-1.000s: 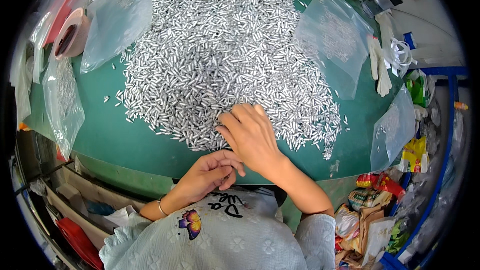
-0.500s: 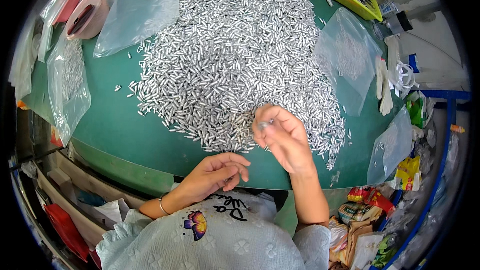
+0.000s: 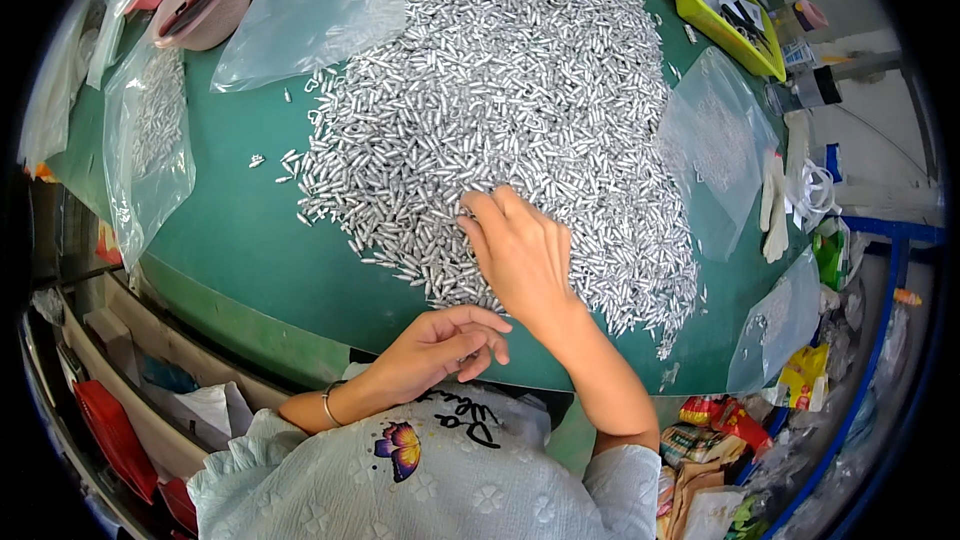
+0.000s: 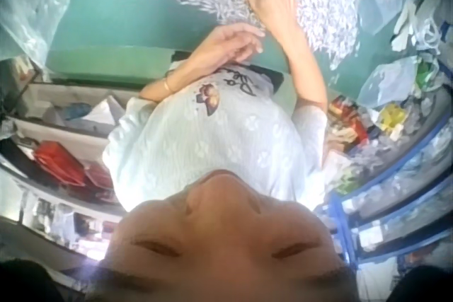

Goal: The person repeatedly picks up small silver fasteners from a large pile on a green table, separates them by hand, and places them into a clear plastic bag. The person occasionally spreads the pile with both hands to access more items. Another person is visible in the background performing a similar task.

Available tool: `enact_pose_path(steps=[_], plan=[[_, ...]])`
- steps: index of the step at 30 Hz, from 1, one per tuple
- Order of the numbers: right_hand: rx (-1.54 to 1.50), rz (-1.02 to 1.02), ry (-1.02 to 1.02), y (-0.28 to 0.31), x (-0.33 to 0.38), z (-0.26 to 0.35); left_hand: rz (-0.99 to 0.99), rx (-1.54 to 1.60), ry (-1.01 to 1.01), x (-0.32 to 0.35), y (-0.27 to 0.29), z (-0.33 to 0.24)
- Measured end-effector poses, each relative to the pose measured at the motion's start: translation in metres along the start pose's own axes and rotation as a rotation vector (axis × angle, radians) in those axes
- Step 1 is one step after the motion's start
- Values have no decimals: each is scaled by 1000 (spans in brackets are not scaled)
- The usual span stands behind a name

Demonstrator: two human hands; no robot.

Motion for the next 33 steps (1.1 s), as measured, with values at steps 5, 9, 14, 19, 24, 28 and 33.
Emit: enact_pose_path(steps=[5,9,14,19,24,28,33], plan=[[-34,15,-88,11,6,-15,-67,-30,-99,9,12,-11],[-114,41,-133,15,-4,-14,-145,-93,-134,17,17,-24],[76,37,-29,8,-31,-18,-220,-124,-124,19,20,-29],[49,118,22,-4,-22,-8,-219,-33,-84,19,24,-28],[-205,143,-58,6,-7,-14,-226,-39,-84,20,27,-31],[-271,16,-305,15,-9,-60,-187,-25,-74,17,24,-28],[-129,-9,-82,9,-33,-45,-170,-32,-55,13,18,-27]])
Point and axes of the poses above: each hand's wrist, its own x-axis away from the middle knuckle, its own y-axis out of the back of the hand, z = x × y, the point moved 10 cm from there along -x, towards the middle knuckle, and after that the axes turned 10 degrees about y, right-handed, at the moved point
